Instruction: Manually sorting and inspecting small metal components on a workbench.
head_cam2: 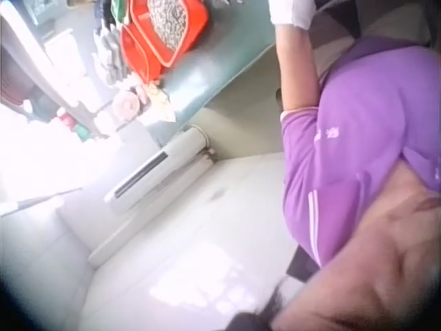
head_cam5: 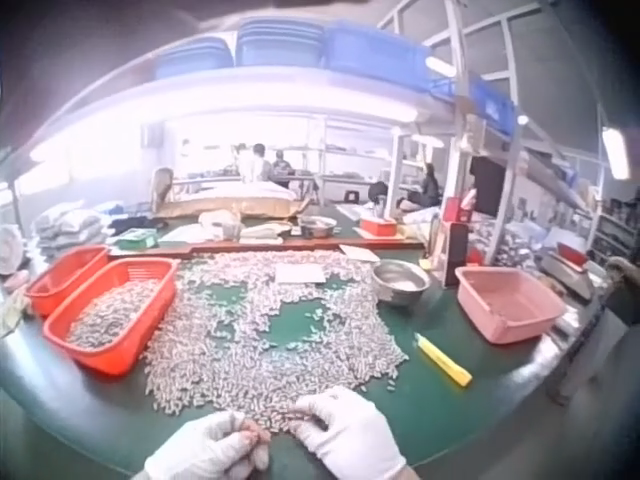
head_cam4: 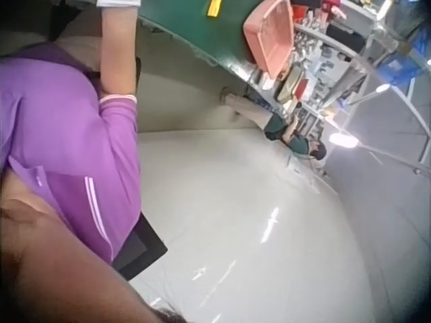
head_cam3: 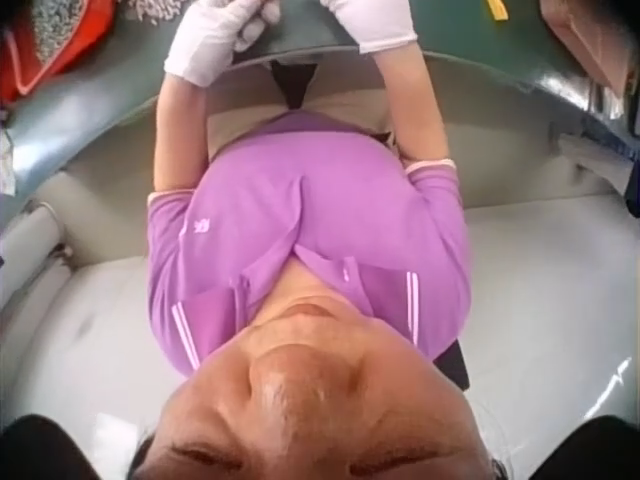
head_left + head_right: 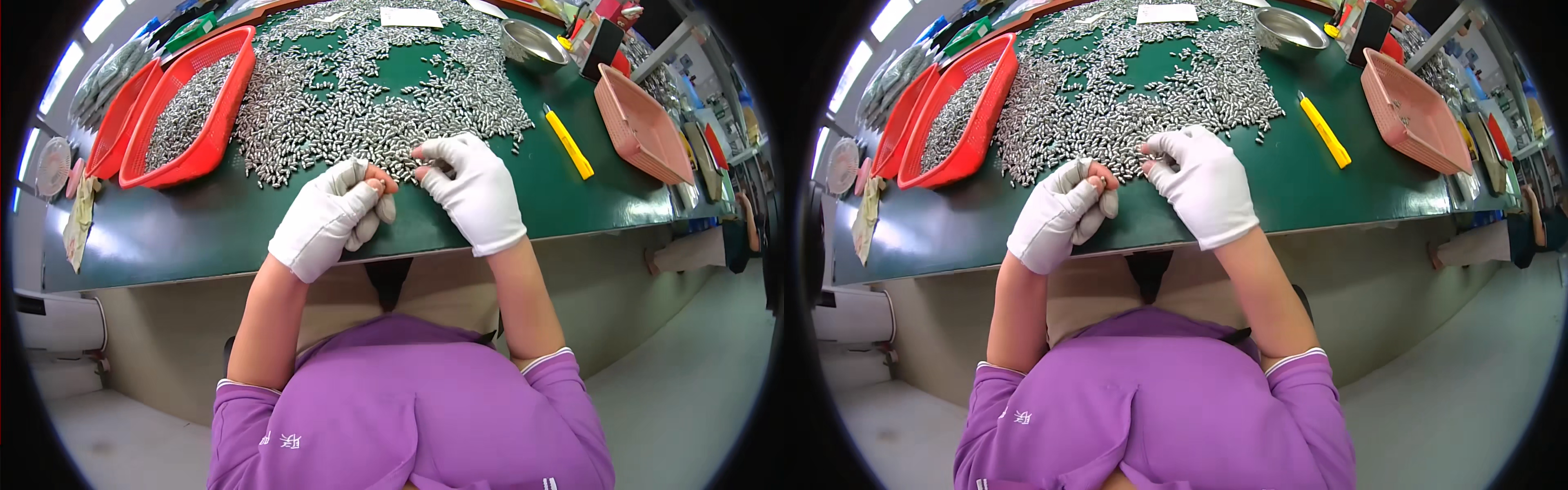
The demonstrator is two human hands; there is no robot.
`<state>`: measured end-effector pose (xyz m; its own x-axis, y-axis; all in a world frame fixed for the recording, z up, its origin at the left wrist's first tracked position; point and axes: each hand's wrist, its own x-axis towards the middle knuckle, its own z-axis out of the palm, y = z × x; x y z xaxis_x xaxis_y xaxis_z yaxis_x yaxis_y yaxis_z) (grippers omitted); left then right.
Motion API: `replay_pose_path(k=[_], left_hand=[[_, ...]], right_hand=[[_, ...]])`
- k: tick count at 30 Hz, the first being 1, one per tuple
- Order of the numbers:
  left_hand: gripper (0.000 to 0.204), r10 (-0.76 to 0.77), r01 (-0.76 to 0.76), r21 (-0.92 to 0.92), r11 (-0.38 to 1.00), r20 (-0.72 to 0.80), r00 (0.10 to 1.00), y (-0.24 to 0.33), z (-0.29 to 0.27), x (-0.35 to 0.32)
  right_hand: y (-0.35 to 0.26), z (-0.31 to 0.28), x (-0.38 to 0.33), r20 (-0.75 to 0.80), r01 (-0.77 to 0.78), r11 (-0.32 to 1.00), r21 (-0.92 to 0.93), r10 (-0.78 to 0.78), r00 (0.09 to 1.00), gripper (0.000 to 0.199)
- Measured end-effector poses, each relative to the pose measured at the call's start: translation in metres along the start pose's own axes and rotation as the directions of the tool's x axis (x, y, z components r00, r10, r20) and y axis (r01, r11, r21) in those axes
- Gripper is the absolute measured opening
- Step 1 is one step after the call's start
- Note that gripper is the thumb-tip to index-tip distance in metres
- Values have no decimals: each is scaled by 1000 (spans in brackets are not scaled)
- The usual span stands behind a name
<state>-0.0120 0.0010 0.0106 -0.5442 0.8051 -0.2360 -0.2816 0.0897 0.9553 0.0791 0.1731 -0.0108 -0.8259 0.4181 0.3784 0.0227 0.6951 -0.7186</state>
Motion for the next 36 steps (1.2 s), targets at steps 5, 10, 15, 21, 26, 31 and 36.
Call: replay_pose_path(k=[5,10,15,21,26,31,36], left_hand=[[22,53,-53,1,999,6,999,-5,-1,1],[18,56,-56,24,998,-4,998,-3,-1,3],[13,69,-69,8,998,-15,998,-7,-5,5],[16,73,-72,-30,997,38,997,-8,-7,4],[21,71,-71,-7,997,64,995,-8,-7,5],[23,82,-80,-23,997,74,994,-8,-7,6],[23,82,-82,-10,997,60,995,-9,-7,5]], right_hand=[[1,4,0,28,157,949,-273,-155,987,10],[9,6,1,-43,218,939,-266,-237,971,9],[10,2,0,-46,107,965,241,-99,994,9],[-5,7,-5,39,-55,750,660,39,998,6],[-1,7,-5,-10,6,870,493,-1,1000,8],[-3,6,-5,20,-8,854,520,-2,1000,11],[-1,7,-6,48,-35,814,579,10,999,12]])
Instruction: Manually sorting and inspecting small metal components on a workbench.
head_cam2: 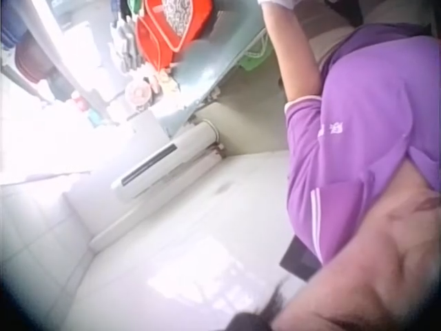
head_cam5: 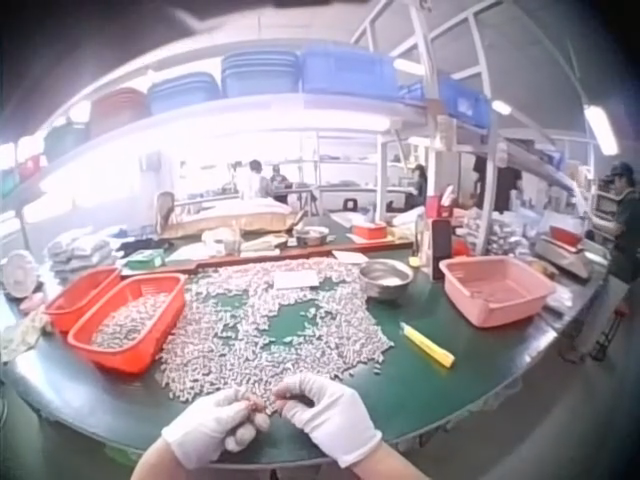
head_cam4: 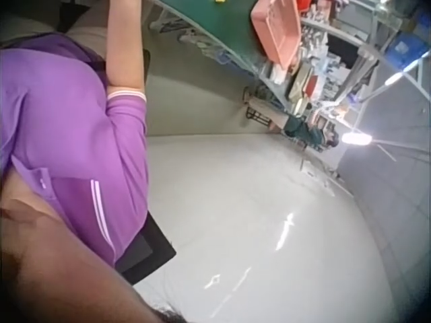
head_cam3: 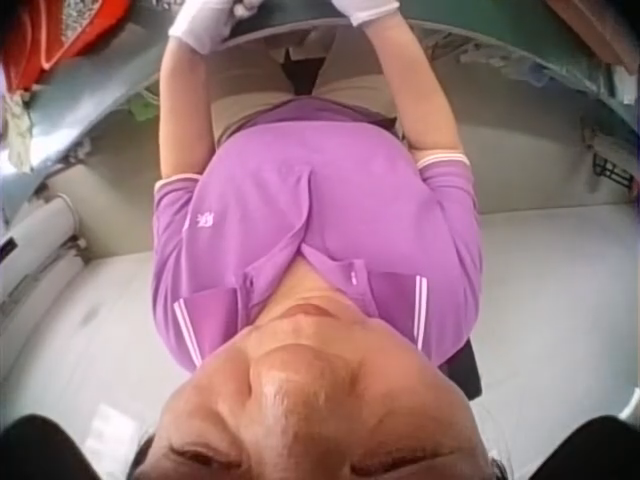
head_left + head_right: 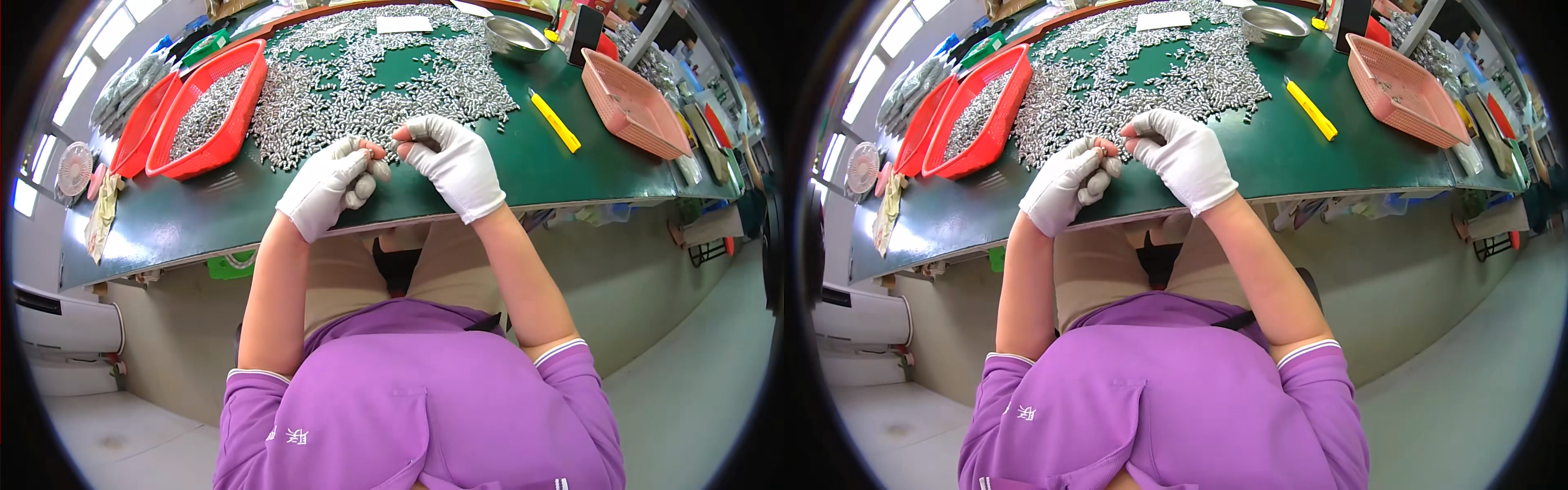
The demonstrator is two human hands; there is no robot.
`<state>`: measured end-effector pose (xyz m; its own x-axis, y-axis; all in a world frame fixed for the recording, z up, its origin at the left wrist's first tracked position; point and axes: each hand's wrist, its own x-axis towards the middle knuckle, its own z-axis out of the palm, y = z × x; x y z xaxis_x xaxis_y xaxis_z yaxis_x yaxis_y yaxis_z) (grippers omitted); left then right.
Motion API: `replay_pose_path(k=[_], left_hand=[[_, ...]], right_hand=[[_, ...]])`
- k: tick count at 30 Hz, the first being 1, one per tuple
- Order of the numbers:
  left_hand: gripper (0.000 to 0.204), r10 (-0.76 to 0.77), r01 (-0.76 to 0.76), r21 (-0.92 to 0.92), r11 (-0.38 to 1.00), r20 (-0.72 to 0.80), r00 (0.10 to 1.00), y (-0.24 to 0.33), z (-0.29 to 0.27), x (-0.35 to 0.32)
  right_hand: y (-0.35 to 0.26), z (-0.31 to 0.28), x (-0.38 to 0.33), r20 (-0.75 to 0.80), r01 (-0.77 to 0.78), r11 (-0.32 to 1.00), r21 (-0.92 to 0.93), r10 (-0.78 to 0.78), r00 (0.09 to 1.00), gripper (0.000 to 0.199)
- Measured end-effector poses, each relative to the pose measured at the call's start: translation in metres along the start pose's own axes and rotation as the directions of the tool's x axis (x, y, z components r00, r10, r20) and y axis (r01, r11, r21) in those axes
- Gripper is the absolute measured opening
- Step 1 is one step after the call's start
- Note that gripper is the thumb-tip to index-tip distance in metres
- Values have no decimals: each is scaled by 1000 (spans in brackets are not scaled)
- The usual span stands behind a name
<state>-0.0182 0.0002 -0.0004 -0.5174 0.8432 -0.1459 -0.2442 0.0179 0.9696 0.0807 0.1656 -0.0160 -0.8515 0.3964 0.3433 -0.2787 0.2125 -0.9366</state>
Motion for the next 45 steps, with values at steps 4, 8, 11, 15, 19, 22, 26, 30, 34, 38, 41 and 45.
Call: replay_pose_path(k=[4,8,11,15,19,22,26,30,34,38,41,45], left_hand=[[24,5,-6,-35,999,-32,999,0,3,1],[26,-18,18,-5,1000,2,1000,0,6,1],[20,-30,27,68,997,49,998,1,9,0],[18,-25,25,76,997,-6,1000,1,15,0],[15,-4,7,38,999,-63,998,-3,12,-1],[17,-8,8,-1,1000,-69,998,-3,10,-1],[20,10,-11,-19,1000,-48,999,-4,9,-4],[22,8,-8,-12,1000,-58,998,-3,11,-5],[20,11,-12,-11,1000,-70,997,-2,13,-4],[19,0,-2,-40,999,-66,998,-3,11,-3],[18,-6,3,-71,997,-44,999,-3,10,-2],[17,11,-14,-97,995,-33,999,-3,10,-1]], right_hand=[[-5,1,0,20,64,985,-159,-61,998,11],[-6,0,2,69,278,906,-319,-270,960,14],[-3,-1,4,94,335,891,-307,-322,942,13],[-1,-1,2,147,369,901,-228,-343,928,15],[0,-2,1,-60,229,895,-383,-272,960,14],[5,-8,-4,-187,-6,781,-624,-141,972,11],[5,-11,-7,-96,9,626,-779,-134,986,8],[4,-9,-8,-97,-5,577,-816,-129,987,6],[5,-10,-7,-86,28,571,-821,-172,981,6],[2,-12,-6,-45,37,533,-845,-141,989,8],[4,-11,-5,-42,35,506,-862,-140,989,9],[2,-13,-4,-45,47,667,-743,-119,992,9]])
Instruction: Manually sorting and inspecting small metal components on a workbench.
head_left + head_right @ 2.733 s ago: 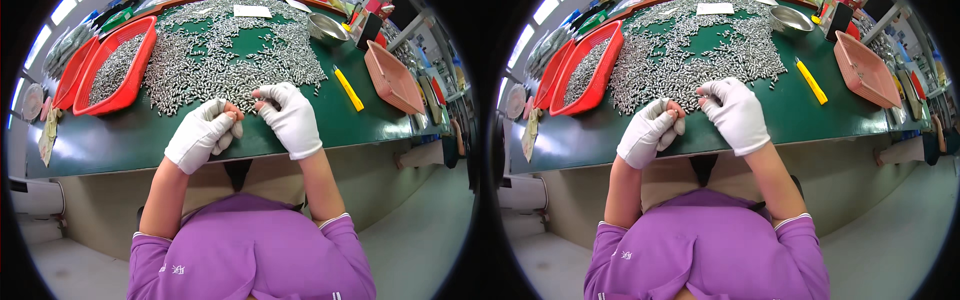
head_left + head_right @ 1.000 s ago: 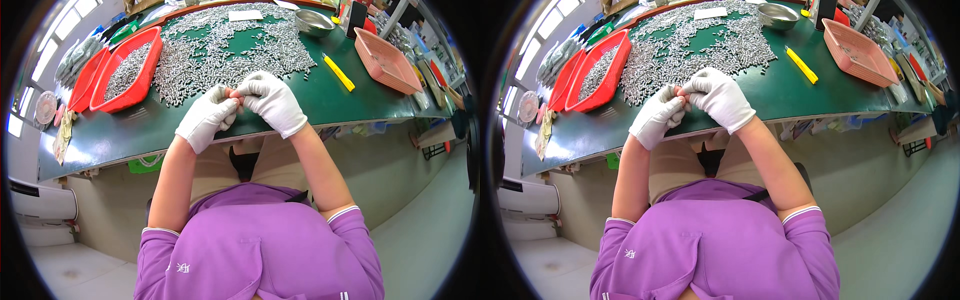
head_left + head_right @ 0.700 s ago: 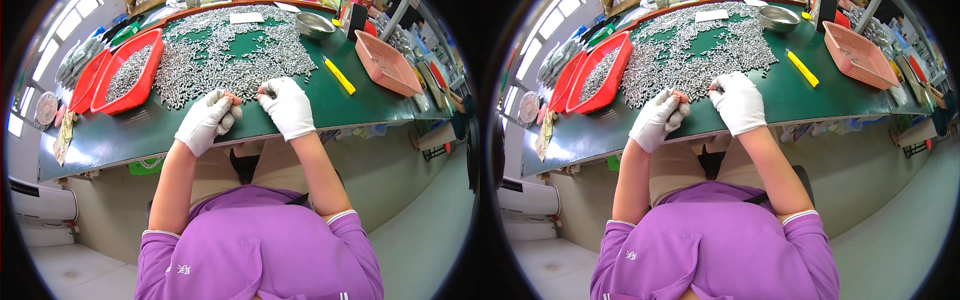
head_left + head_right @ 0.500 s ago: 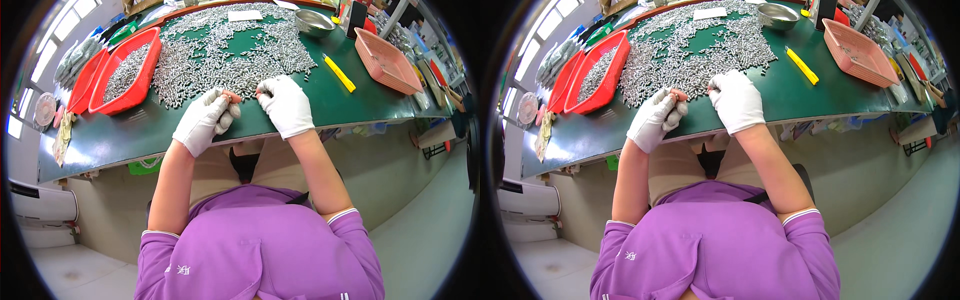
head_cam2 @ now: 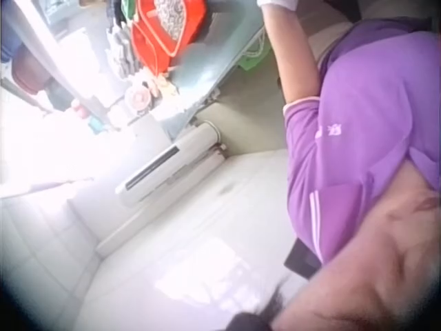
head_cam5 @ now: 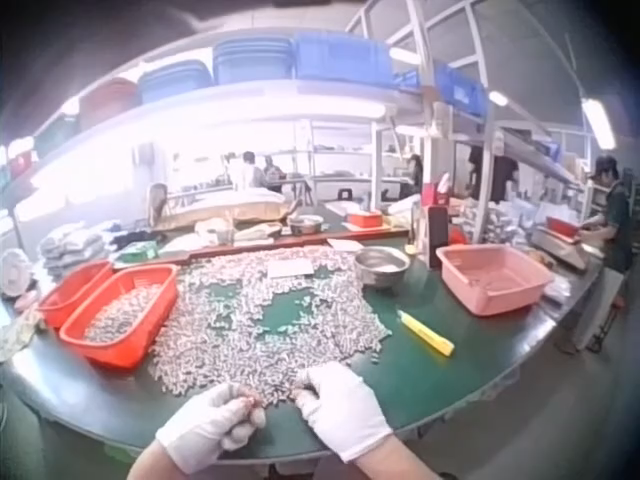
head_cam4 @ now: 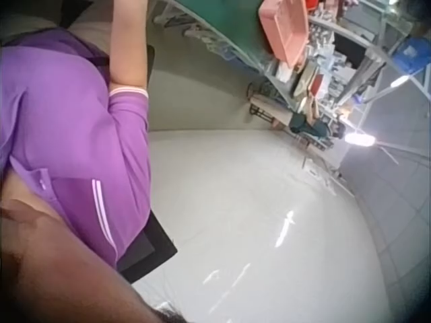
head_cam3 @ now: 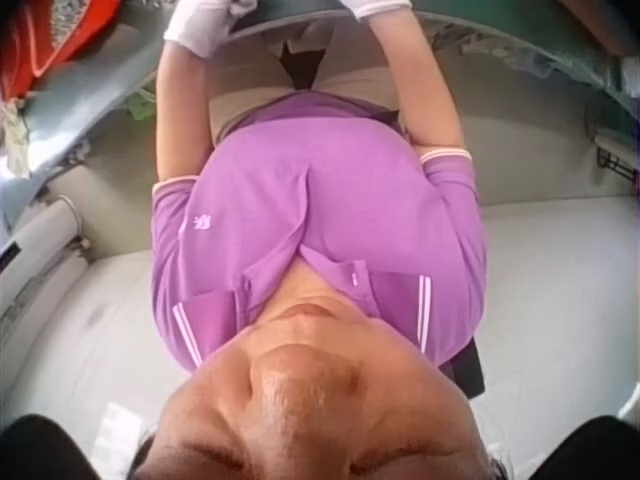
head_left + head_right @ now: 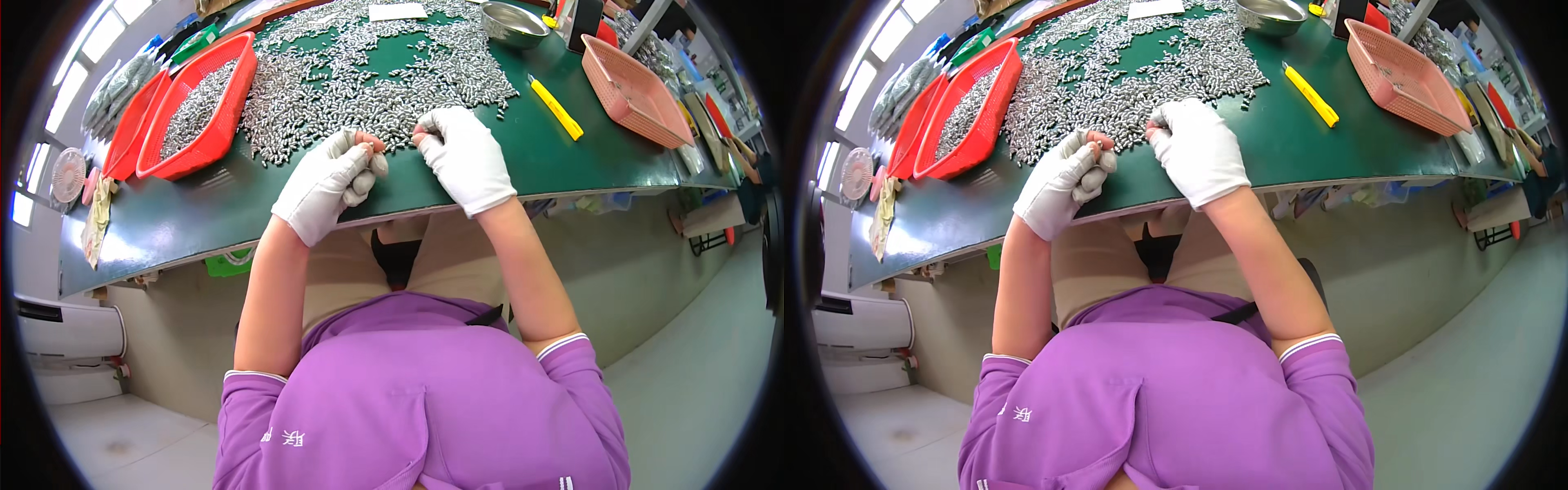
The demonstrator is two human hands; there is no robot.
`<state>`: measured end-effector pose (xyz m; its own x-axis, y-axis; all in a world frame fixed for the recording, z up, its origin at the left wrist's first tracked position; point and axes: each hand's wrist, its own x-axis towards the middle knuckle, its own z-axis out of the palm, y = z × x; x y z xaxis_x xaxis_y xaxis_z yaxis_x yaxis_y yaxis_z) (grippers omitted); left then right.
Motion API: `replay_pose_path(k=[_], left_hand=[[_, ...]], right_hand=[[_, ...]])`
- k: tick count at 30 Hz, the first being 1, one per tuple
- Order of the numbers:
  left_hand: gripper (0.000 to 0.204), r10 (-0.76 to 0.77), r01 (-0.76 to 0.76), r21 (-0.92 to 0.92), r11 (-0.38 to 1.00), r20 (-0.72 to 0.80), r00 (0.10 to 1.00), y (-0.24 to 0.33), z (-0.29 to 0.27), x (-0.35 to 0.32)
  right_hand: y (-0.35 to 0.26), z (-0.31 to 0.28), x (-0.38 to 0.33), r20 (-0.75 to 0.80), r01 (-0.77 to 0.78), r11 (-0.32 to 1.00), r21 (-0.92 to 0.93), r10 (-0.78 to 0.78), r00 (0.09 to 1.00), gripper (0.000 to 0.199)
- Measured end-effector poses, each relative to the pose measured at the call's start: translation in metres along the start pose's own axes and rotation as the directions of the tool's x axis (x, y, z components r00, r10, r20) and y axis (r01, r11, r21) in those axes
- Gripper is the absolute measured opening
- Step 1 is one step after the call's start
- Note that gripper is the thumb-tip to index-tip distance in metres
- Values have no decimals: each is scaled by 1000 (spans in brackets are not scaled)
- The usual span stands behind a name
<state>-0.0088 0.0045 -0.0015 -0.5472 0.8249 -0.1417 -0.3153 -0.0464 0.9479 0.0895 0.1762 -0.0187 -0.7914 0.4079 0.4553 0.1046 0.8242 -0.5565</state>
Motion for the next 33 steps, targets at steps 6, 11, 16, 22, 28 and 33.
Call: replay_pose_path(k=[6,11,16,22,28,33], left_hand=[[23,-59,61,152,987,-16,998,6,8,2],[18,-32,39,164,986,-44,998,4,9,1],[12,-33,40,129,991,-55,998,4,8,0],[10,-46,49,70,996,-49,998,3,7,0],[12,-44,46,45,998,-32,999,2,3,0],[13,-50,51,27,998,-27,998,4,3,1]], right_hand=[[-14,-2,1,198,-153,768,622,35,980,4],[-14,5,1,211,-124,779,614,-11,977,5],[-15,2,1,174,-162,767,621,67,983,7],[-6,-4,1,41,-161,951,264,155,987,11],[-4,3,3,73,-6,996,-87,13,997,12],[-6,3,5,84,-45,992,-116,55,995,11]])
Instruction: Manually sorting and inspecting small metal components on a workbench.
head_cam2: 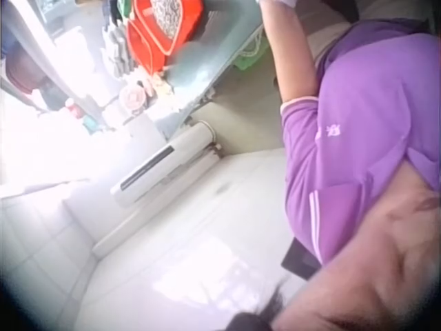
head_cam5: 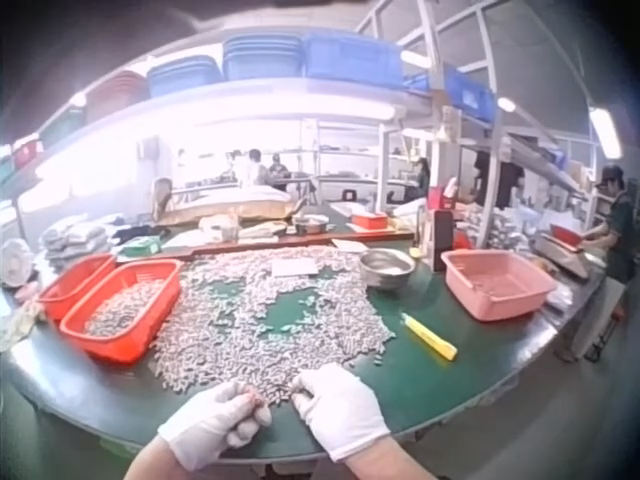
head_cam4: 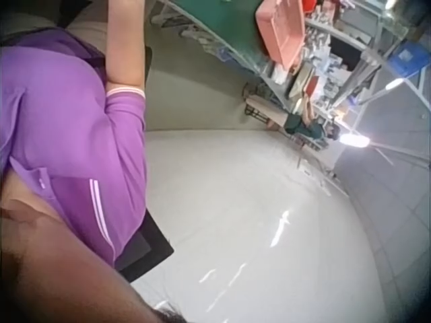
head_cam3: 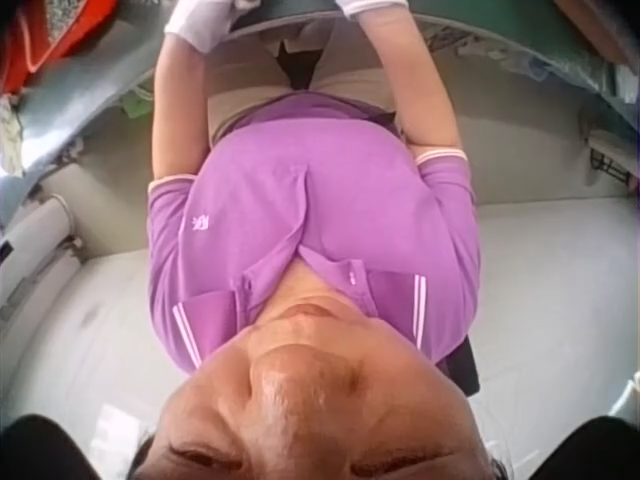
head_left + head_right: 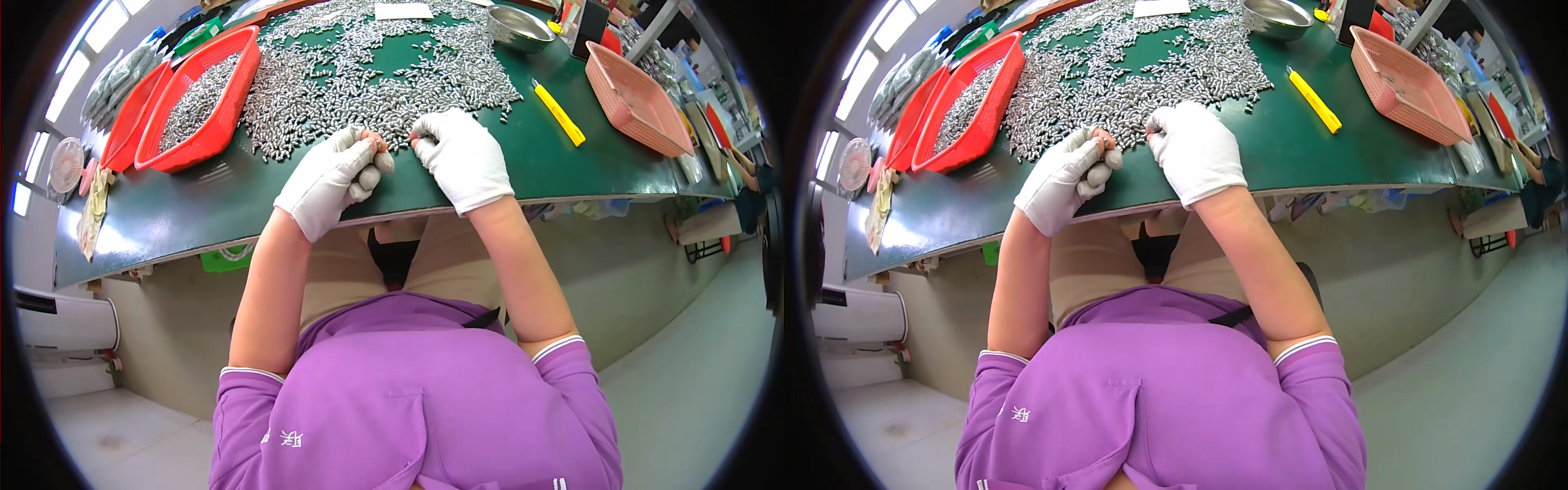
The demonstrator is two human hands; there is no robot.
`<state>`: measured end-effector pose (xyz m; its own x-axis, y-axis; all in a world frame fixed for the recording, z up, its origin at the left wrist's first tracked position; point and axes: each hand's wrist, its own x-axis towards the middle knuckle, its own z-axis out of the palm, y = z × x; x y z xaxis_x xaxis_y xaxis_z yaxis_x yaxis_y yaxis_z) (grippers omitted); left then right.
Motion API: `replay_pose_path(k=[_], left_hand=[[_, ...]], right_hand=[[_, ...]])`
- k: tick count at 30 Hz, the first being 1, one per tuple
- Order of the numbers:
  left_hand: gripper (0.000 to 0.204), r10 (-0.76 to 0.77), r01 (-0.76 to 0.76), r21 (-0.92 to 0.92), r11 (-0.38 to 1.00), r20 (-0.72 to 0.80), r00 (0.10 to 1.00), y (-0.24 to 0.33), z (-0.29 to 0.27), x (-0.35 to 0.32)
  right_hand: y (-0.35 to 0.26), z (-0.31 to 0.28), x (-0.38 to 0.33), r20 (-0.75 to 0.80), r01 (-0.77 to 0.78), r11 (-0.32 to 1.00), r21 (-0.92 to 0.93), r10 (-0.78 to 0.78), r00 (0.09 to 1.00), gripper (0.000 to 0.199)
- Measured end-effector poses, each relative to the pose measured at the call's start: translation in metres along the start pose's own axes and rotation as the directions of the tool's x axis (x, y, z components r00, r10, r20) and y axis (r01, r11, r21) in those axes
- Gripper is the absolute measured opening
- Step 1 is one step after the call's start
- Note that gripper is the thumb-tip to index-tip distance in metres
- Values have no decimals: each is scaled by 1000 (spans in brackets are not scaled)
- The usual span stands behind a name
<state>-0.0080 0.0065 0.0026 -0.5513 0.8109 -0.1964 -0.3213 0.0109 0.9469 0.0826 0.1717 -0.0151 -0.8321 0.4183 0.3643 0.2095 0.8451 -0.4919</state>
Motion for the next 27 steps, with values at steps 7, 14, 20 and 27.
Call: replay_pose_path(k=[7,14,20,27], left_hand=[[10,-12,14,-41,999,49,999,-4,-6,5],[14,-59,59,-5,998,15,998,4,0,4],[16,-41,44,-48,998,63,997,0,-2,7],[15,-42,48,-107,993,62,997,-2,-8,10]], right_hand=[[4,5,1,-62,161,985,-66,-165,984,11],[-7,2,0,-130,239,821,518,-201,971,7],[-9,5,3,-138,313,787,531,-284,949,9],[-4,7,0,-203,146,919,365,-74,976,8]])
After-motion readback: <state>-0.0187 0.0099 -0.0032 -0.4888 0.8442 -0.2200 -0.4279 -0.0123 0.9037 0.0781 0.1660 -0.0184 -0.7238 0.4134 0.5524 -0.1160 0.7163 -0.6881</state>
